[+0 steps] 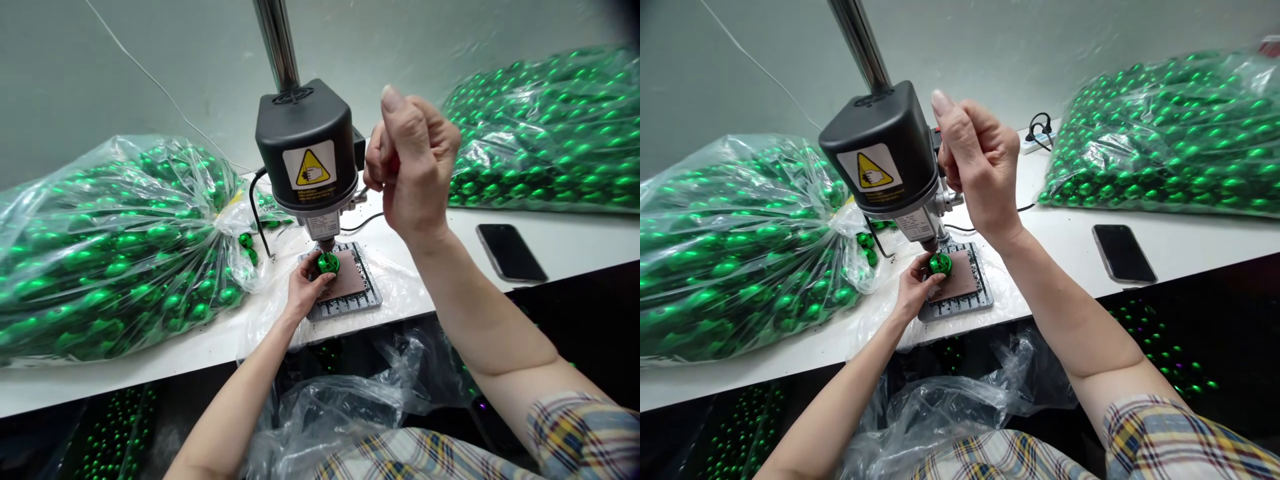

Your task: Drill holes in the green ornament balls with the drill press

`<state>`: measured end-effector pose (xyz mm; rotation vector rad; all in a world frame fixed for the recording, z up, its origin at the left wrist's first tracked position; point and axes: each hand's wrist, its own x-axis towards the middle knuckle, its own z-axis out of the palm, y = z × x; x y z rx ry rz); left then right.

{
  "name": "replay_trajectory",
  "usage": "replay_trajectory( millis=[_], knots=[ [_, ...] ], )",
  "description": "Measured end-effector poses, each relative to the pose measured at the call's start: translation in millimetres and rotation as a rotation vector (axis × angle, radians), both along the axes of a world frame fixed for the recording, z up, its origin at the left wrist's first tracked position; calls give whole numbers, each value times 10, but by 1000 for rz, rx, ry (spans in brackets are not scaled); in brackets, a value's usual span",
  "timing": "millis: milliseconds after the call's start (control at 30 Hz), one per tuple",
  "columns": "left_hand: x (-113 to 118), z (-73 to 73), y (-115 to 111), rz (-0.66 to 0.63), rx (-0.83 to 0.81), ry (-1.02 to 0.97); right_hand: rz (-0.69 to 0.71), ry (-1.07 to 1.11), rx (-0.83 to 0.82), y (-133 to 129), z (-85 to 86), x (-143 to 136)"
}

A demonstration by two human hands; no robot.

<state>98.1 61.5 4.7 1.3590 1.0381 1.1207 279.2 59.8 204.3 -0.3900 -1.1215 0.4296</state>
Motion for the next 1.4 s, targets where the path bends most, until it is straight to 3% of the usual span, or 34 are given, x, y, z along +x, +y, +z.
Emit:
replay_trajectory(
  millis=[333,533,867,1200,1400],
  knots=[
    [36,53,-115,-33,172,240,25,42,24,6,20,-19],
    [83,89,-134,-14,178,280,0,-29,24,-10,-28,10],
    [79,35,-138,-19,151,204,-70,-72,-31,-385,-334,-7],
    [84,15,-137,-18,179,219,-151,-118,235,-238,-723,31],
    [97,21,-137,-9,176,203,-163,-190,338,-211,-821,65]
  ],
)
